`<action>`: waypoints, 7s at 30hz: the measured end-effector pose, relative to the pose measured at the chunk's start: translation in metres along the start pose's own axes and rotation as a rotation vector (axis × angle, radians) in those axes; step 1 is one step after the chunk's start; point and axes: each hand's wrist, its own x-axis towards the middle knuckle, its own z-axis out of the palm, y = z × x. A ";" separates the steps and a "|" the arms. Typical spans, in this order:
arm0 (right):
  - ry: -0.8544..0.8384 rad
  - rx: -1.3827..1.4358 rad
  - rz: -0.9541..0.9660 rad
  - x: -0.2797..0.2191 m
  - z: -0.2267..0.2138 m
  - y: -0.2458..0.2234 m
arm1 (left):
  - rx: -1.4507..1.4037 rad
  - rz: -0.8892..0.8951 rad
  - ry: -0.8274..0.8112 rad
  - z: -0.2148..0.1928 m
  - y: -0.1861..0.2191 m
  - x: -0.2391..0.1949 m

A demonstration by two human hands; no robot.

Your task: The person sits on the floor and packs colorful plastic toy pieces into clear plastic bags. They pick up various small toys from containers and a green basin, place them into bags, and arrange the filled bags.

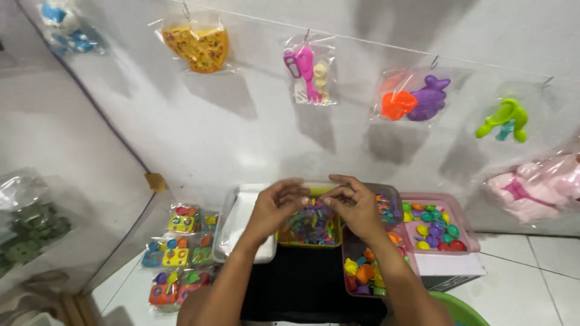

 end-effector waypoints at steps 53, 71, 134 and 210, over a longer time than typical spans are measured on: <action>0.746 -0.326 -0.229 -0.125 -0.223 -0.027 | -0.035 0.045 0.111 0.078 -0.011 0.025; 0.517 -0.809 0.773 -0.318 -0.228 0.364 | 0.195 -0.010 0.082 0.081 -0.058 0.036; -0.409 -0.852 0.097 0.024 -0.044 0.117 | -0.075 0.020 0.395 0.042 -0.024 0.030; 0.241 0.276 0.046 0.013 -0.043 -0.006 | -0.130 -0.144 0.116 0.050 -0.056 0.007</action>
